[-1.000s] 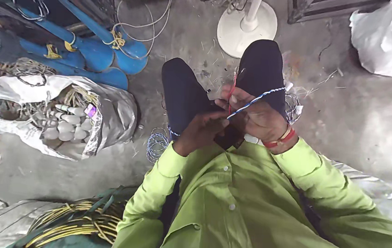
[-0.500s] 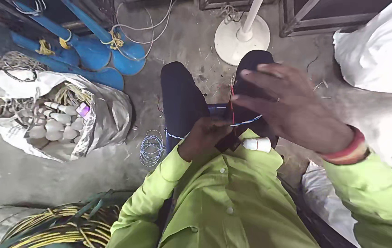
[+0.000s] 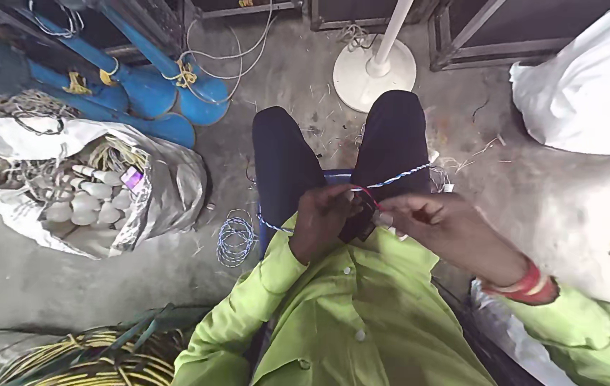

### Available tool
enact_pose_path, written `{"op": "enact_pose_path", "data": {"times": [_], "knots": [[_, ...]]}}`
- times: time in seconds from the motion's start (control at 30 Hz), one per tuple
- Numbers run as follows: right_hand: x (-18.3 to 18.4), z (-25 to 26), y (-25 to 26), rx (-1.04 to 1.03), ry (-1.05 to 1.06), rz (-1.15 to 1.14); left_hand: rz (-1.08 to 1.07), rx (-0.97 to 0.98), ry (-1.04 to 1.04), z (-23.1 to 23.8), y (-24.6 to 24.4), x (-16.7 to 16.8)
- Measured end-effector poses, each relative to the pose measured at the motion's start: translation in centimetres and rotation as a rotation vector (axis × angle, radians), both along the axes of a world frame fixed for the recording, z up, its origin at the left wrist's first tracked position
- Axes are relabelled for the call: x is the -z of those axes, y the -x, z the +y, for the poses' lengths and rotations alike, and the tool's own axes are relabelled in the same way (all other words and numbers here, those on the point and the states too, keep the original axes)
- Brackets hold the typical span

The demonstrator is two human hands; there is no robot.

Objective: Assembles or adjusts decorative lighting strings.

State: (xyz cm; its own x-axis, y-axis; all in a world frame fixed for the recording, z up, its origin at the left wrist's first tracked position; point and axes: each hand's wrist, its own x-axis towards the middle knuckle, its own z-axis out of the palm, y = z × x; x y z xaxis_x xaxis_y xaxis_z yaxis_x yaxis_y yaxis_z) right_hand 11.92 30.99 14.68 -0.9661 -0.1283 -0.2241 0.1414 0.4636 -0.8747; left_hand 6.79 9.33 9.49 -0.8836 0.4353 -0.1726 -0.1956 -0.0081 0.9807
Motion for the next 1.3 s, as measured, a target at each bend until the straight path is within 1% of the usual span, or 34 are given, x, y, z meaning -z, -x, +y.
{"op": "enact_pose_path", "data": {"times": [0.07,0.1,0.13,0.17,0.27,0.33,0.47,0.53,0.6,0.67,0.73,0.8,0.87,0.9,0.93,1.03,1.13,1.2,1.3], "knots": [[1.3,-1.0,-1.3,0.137,0.283,-0.228,0.070,0.000,0.022,0.0,-0.2,0.1],[1.7,-1.6,-1.7,0.192,0.396,-0.308,0.117,-0.006,0.048,0.1,-0.3,0.1],[2.1,-2.2,-2.1,0.221,0.456,-0.336,0.149,-0.002,0.056,0.2,-0.3,0.0],[2.5,-2.7,-2.4,0.213,0.446,-0.298,0.160,0.005,0.047,0.3,-0.4,-0.1],[3.7,-3.5,-3.1,0.126,0.209,-0.103,0.136,0.057,0.005,0.4,-0.7,-0.6],[4.1,-4.1,-3.5,0.133,0.110,-0.026,0.176,0.056,0.025,0.8,-1.0,-1.1],[4.2,-4.6,-3.7,0.159,0.041,-0.003,0.291,0.060,0.201,0.9,-0.9,-1.7],[4.4,-4.5,-3.9,0.161,0.042,0.031,0.293,0.080,0.185,0.7,-0.5,-1.7],[4.5,-4.4,-4.1,0.127,0.027,0.131,0.243,0.118,0.121,0.3,-0.1,-1.6],[4.6,-4.2,-4.0,0.095,-0.023,0.232,0.147,0.146,0.069,0.0,0.2,-1.7],[4.0,-4.0,-3.6,0.073,-0.083,0.256,0.041,0.116,0.032,-0.1,0.2,-1.8],[3.2,-3.3,-2.9,0.071,-0.145,0.248,-0.066,0.047,-0.014,-0.1,0.3,-2.1],[3.9,-2.0,-2.1,0.100,-0.218,0.312,-0.101,0.013,-0.061,-0.1,0.4,-2.5],[4.3,-1.6,-1.8,0.124,-0.215,0.324,-0.098,0.007,-0.083,0.0,0.4,-2.6],[4.4,-1.3,-1.6,0.147,-0.178,0.318,-0.097,0.000,-0.096,0.0,0.4,-2.8],[4.4,-1.7,-2.0,0.208,0.034,0.189,-0.109,-0.038,-0.097,0.2,0.5,-3.1],[5.3,-2.7,-3.0,0.265,0.090,0.185,-0.153,-0.096,-0.074,0.1,0.6,-2.7],[5.6,-2.9,-3.2,0.313,0.171,0.122,-0.204,-0.131,-0.039,-0.2,0.4,-2.2],[4.9,-2.6,-2.3,0.426,0.501,-0.069,-0.234,-0.121,0.025,-0.3,0.0,-2.0]]}}
